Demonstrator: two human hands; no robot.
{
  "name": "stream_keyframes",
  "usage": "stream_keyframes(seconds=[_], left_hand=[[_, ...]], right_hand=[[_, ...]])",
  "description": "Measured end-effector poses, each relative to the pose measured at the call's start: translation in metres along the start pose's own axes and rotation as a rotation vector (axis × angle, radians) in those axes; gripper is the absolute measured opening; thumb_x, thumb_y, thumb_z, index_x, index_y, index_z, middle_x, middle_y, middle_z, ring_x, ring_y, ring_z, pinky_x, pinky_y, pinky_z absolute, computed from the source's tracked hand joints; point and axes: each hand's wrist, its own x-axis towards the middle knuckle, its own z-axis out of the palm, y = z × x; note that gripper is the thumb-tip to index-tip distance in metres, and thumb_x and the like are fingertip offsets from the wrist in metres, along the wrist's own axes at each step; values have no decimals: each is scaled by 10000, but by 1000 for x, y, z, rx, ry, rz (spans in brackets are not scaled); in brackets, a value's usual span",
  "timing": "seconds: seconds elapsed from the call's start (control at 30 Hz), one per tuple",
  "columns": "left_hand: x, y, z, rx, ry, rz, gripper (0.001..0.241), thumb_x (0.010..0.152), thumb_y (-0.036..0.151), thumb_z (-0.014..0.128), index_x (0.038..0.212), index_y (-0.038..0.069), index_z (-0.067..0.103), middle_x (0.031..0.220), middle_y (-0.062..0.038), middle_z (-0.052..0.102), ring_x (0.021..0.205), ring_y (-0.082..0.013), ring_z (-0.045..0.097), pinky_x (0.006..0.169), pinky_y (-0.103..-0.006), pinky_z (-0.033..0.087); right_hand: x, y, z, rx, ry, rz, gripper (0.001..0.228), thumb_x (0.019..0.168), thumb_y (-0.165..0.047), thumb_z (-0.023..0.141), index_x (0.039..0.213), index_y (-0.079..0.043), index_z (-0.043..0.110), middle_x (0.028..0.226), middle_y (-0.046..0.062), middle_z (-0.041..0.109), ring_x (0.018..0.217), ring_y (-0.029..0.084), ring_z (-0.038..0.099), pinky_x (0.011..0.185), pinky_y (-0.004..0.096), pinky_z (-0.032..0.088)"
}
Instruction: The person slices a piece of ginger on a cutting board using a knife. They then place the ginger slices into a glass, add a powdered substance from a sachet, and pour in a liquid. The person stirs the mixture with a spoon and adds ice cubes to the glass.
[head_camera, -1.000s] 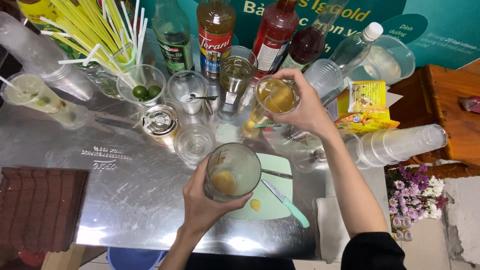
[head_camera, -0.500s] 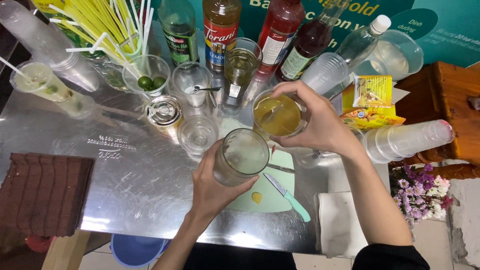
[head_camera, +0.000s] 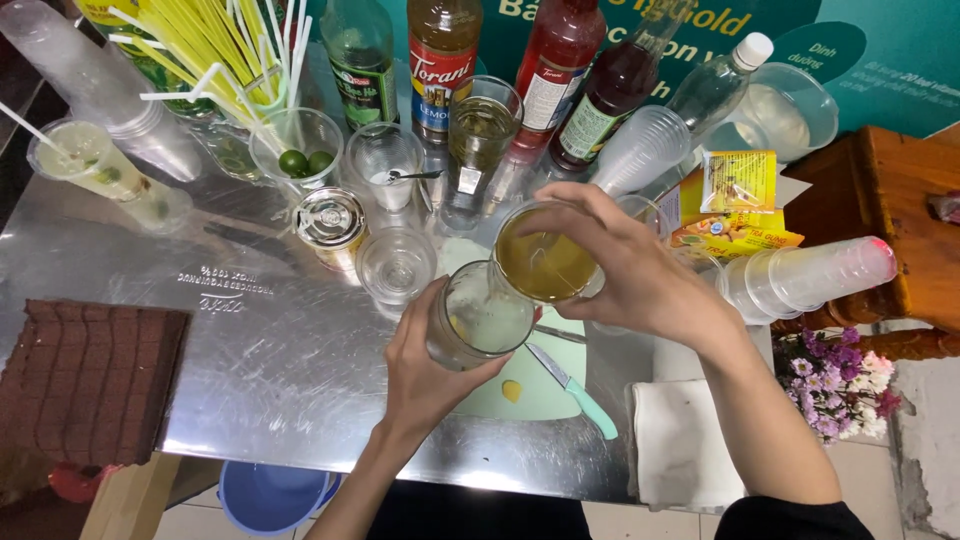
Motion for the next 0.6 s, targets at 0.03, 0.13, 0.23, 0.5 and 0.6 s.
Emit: stream_keyframes(seconds=[0.03, 0.13, 0.23, 0.5, 0.6], left_hand=[[0, 0, 0, 1, 2, 3, 1025, 605, 380, 996, 1435, 34, 503, 1429, -108, 623, 1336, -245, 583, 1110, -393, 493], [2, 1, 1, 1, 5, 0, 996, 610, 393, 982, 1417, 43, 514, 1400, -102, 642, 1307, -244, 602, 1083, -395, 508], [0, 1, 1, -5, 18, 1, 989, 608, 384, 986, 1412, 40, 525, 1398, -99, 641, 1305, -232, 607, 1080, -375, 514], [-3, 0, 3, -1, 22, -27, 1016, 594, 406, 990, 1418, 38, 523, 1391, -105, 645, 1309, -239, 600, 1082, -380, 507], [-4, -2, 4, 5, 30, 16, 1001, 596, 377, 1001, 1410, 37, 528, 1380, -98, 650, 1297, -229, 608, 1072, -365, 523]], right_hand=[[0, -1, 0, -1, 2, -3, 762, 680, -35, 845, 1346, -244, 539, 1543, 58, 394, 1431, 278, 448, 1015, 430, 447], [-1, -7, -3, -10, -16, -11, 771, 697, -15, 854, 1362, -232, 528, 1557, 85, 354, 1426, 303, 444, 994, 449, 474], [-2, -15, -5, 30, -7, -80, 788, 695, 36, 856, 1373, -191, 522, 1557, 116, 353, 1505, 285, 378, 1077, 450, 416], [-3, -21, -5, -58, -27, -55, 785, 697, 39, 845, 1356, -230, 514, 1554, 150, 365, 1349, 373, 517, 956, 483, 492], [-4, -25, -6, -88, -59, 14, 787, 713, 37, 827, 1368, -264, 511, 1590, 106, 330, 1360, 382, 484, 966, 497, 481]])
